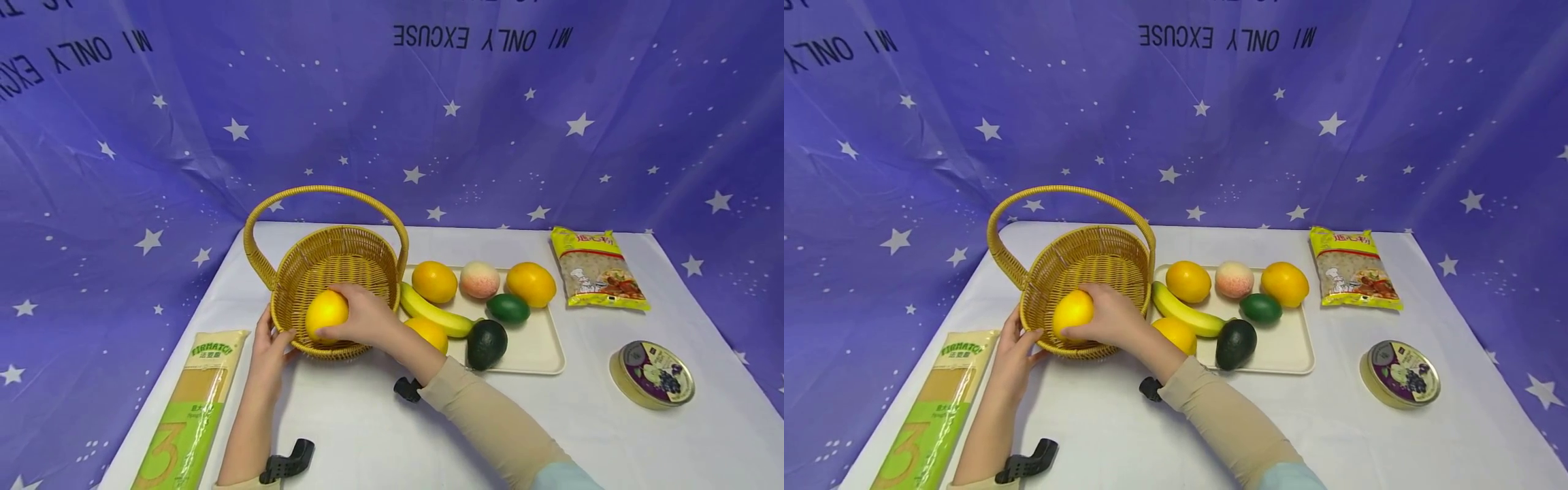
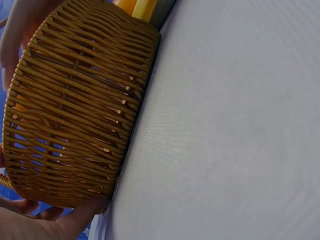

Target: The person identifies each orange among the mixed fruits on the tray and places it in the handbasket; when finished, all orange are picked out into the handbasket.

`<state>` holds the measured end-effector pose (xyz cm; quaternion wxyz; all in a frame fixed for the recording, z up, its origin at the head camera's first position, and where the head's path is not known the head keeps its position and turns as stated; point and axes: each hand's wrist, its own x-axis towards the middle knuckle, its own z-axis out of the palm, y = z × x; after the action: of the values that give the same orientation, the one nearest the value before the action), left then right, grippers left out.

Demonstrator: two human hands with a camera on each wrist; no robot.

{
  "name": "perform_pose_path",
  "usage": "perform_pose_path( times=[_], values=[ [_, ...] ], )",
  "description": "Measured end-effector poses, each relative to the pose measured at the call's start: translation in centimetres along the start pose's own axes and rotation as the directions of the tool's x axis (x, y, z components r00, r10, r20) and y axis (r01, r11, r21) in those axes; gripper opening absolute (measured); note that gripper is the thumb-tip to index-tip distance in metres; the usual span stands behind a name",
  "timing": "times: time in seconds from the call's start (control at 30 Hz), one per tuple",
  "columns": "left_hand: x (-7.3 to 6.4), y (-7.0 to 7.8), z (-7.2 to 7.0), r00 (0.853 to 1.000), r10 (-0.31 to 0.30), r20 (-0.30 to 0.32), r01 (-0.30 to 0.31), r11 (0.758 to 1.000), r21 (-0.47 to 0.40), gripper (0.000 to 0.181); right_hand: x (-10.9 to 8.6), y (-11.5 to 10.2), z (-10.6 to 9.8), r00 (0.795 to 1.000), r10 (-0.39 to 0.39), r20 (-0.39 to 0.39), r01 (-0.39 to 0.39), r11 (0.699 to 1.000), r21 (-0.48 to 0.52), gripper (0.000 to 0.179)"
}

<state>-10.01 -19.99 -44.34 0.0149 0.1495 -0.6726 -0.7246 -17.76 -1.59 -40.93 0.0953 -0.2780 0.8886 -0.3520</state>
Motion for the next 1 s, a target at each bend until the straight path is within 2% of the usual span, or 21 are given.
perform_pose_path(
  times=[0.37, 0.7, 1.0],
  values=[
    [0.02, 0.09, 0.14, 1.000, -0.003, -0.004, 0.003, 1.000, -0.001, 0.068, 0.33, -0.09, 0.68, 0.997, -0.004, 0.075, 0.018, 0.980, -0.196, 0.078],
    [0.07, -0.32, -0.03, 0.999, 0.038, -0.002, -0.038, 0.999, 0.010, 0.068, 0.13, -0.30, 0.65, 0.994, 0.008, 0.107, 0.018, 0.971, -0.238, 0.081],
    [0.07, -0.32, 0.00, 1.000, 0.023, 0.008, -0.023, 1.000, 0.007, 0.068, -0.15, -0.36, -0.06, 0.992, 0.012, 0.129, 0.014, 0.980, -0.198, 0.081]
  ],
)
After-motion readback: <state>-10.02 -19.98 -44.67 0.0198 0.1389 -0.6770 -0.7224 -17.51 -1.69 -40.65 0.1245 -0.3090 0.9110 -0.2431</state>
